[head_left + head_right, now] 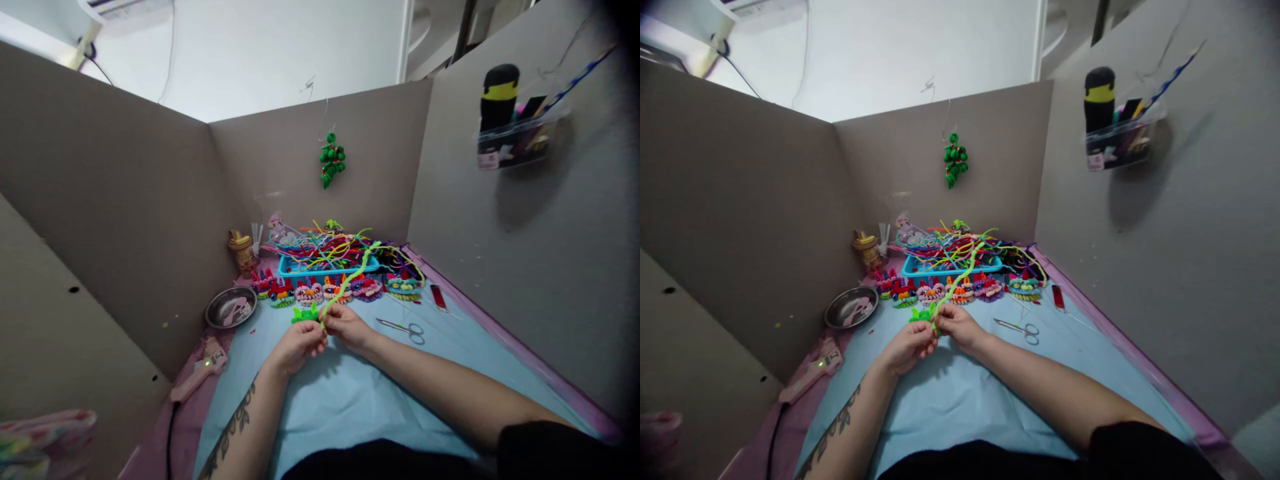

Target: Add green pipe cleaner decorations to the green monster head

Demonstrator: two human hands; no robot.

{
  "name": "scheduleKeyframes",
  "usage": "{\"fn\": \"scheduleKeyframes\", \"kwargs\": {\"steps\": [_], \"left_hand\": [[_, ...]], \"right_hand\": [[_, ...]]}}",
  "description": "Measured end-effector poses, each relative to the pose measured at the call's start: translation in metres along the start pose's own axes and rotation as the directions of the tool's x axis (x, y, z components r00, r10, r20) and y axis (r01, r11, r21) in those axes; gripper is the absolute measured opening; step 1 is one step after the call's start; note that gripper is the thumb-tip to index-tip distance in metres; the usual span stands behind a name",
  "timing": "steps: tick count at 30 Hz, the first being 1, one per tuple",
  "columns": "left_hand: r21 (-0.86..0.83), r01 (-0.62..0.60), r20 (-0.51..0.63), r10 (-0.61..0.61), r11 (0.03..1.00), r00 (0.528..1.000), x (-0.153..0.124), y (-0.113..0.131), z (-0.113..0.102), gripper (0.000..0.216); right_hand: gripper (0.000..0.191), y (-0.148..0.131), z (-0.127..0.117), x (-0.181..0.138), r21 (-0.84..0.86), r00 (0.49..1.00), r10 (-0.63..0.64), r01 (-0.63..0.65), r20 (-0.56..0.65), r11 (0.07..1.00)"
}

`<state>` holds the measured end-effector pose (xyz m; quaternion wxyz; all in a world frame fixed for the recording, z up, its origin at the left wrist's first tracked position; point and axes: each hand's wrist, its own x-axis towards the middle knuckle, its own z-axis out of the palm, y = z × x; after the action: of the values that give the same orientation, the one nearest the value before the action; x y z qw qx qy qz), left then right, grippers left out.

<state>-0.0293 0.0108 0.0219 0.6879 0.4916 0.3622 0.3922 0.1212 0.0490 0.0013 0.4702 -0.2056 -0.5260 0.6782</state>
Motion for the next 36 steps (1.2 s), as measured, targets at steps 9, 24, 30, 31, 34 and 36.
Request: {"fn": "scheduleKeyframes", "kwargs": {"steps": [9,24,30,31,34,36], "left_hand": [[0.057,-0.065,-0.179,0.074,0.996,0.981,0.002,0.005,0.002,0.022],[0.150,-0.080,-0.133,0.100,0.985,0.986,0.003,0.002,0.001,0.032],[0.219,-0.110,-0.078,0.130,0.969,0.988,0.002,0.000,0.002,0.031],[0.228,-0.128,-0.076,0.149,0.965,0.986,0.002,-0.001,0.002,0.032],[0.203,-0.173,-0.094,0.194,0.964,0.976,0.004,-0.002,0.001,0.033],[0.172,-0.183,-0.125,0.205,0.968,0.971,0.005,-0.002,0.001,0.034]], "right_hand": [[0.027,-0.014,-0.001,0.002,-0.096,0.998,-0.039,0.033,-0.057,0.995],[0.022,-0.014,0.003,-0.001,-0.335,0.992,-0.128,0.118,-0.007,0.935],[0.014,-0.019,0.000,0.001,-0.423,0.973,-0.229,0.221,0.034,0.879],[0.013,-0.021,-0.001,0.001,-0.452,0.967,-0.253,0.236,0.023,0.860],[0.010,-0.023,-0.002,0.001,-0.500,0.955,-0.298,0.250,-0.017,0.829],[0.009,-0.024,-0.002,0.000,-0.518,0.949,-0.313,0.251,-0.036,0.818]]}}
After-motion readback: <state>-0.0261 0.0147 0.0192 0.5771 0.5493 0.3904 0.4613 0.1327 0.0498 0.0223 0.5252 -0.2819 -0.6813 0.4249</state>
